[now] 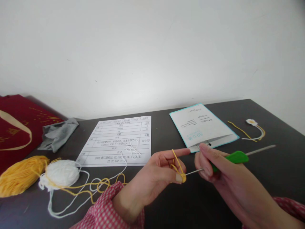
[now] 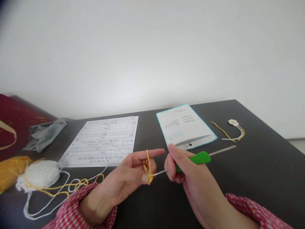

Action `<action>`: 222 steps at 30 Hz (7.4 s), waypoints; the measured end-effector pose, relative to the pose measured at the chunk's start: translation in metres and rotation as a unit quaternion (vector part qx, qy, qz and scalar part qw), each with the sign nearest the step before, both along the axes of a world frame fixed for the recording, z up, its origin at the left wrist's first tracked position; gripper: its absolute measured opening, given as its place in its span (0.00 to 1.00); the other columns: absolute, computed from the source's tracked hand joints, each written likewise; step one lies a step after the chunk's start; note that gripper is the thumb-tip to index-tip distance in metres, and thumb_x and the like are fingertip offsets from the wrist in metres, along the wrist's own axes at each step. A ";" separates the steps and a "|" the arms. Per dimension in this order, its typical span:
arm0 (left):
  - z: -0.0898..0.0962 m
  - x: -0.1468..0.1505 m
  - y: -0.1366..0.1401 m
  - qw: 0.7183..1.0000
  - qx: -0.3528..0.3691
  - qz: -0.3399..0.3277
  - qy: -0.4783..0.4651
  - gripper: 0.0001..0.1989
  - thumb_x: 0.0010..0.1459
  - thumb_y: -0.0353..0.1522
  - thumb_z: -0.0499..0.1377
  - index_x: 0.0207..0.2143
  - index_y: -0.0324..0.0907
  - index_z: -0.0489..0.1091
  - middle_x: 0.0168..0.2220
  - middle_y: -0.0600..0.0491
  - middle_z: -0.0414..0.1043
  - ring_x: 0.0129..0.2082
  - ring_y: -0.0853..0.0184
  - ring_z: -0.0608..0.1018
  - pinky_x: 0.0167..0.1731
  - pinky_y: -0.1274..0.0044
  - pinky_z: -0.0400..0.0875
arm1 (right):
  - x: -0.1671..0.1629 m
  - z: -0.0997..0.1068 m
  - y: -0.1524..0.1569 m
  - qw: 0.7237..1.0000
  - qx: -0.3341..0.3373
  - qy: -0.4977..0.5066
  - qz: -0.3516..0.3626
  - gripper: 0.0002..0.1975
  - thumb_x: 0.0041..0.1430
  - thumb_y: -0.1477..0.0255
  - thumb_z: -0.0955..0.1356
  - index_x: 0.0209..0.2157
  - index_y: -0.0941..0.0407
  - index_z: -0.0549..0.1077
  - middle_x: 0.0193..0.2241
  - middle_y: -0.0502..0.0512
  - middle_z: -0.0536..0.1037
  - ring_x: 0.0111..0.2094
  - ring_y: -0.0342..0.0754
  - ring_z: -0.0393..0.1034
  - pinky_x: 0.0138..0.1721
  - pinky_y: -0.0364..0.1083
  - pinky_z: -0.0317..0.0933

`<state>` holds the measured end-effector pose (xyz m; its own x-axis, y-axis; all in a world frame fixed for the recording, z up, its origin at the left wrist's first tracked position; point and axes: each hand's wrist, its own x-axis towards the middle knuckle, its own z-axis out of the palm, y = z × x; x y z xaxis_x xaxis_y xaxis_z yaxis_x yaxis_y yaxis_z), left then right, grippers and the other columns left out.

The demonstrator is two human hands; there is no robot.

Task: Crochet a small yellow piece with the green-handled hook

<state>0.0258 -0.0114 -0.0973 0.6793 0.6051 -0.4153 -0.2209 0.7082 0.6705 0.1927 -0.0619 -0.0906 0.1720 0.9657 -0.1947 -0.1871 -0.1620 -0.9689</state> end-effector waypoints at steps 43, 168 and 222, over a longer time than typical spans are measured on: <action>-0.008 0.015 -0.015 0.974 0.097 0.189 0.078 0.58 0.43 0.26 0.76 0.71 0.35 0.48 0.25 0.59 0.76 0.24 0.75 0.70 0.29 0.80 0.62 | -0.009 -0.023 -0.010 0.897 0.302 -0.324 0.001 0.23 0.72 0.62 0.62 0.22 0.54 0.67 0.21 0.48 0.70 0.22 0.41 0.63 0.22 0.41 0.57; 0.007 -0.011 0.009 0.843 0.513 0.084 0.135 0.30 0.58 0.19 0.52 0.63 0.39 0.64 0.66 0.40 0.60 0.56 0.60 0.74 0.44 0.70 0.79 | 0.009 -0.012 0.008 0.986 -0.002 0.138 0.098 0.15 0.46 0.74 0.80 0.22 0.53 0.71 0.25 0.46 0.78 0.28 0.41 0.74 0.33 0.38 0.70; 0.111 -0.015 -0.005 0.875 0.423 0.022 -0.235 0.30 0.54 0.25 0.70 0.57 0.58 0.74 0.56 0.50 0.69 0.33 0.77 0.77 0.36 0.83 0.74 | -0.012 0.107 0.003 0.956 0.231 0.123 0.130 0.23 0.42 0.68 0.82 0.19 0.55 0.63 0.23 0.46 0.72 0.23 0.42 0.70 0.27 0.40 0.62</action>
